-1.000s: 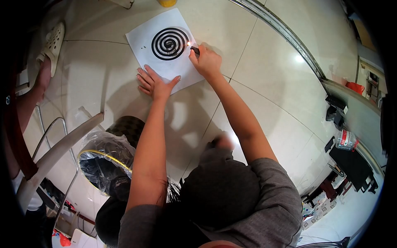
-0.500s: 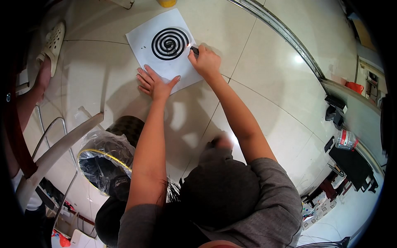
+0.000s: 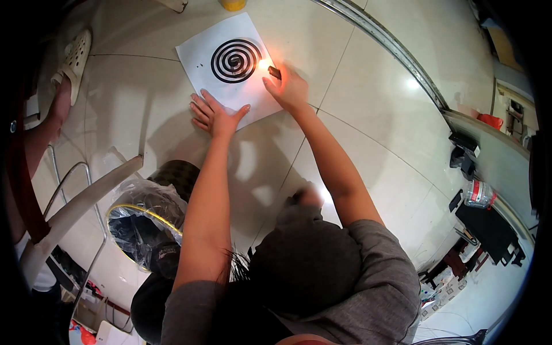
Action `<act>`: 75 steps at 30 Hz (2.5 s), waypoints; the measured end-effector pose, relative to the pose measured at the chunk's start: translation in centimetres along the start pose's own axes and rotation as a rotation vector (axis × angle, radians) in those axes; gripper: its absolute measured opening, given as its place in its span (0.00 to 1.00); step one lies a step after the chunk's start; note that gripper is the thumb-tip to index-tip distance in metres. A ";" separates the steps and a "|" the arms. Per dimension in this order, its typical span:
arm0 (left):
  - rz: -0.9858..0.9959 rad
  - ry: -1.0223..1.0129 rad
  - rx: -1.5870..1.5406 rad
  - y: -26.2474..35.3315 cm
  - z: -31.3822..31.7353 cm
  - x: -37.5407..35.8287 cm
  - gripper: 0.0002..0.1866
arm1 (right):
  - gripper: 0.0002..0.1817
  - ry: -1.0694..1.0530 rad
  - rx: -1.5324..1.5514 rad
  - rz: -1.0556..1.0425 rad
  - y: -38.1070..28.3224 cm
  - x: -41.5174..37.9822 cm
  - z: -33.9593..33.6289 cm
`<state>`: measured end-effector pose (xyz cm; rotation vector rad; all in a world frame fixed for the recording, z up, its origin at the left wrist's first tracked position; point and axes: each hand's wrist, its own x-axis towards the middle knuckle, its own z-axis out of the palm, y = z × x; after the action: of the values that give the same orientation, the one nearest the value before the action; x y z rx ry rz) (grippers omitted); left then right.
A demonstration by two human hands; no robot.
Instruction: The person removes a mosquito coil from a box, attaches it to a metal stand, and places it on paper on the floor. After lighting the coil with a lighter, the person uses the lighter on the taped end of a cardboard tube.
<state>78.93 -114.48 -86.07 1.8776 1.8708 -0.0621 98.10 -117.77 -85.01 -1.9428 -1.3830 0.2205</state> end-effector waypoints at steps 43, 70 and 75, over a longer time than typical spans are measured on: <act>1.503 0.647 -1.086 -4.6 -52.8 -22.3 0.12 | 0.11 0.116 -0.179 -0.978 -66.6 11.2 -32.0; 1.284 0.611 -1.499 -5.1 -52.4 -23.4 0.13 | 0.14 -0.342 0.592 -1.032 -61.7 3.2 -35.6; 1.021 0.086 -1.195 0.7 -44.0 -17.2 0.09 | 0.11 -0.446 1.272 -0.266 -45.9 6.3 -33.9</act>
<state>65.24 -114.36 -40.86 1.6022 0.4529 1.1726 83.94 -120.64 -29.41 -0.6570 -1.2234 1.1310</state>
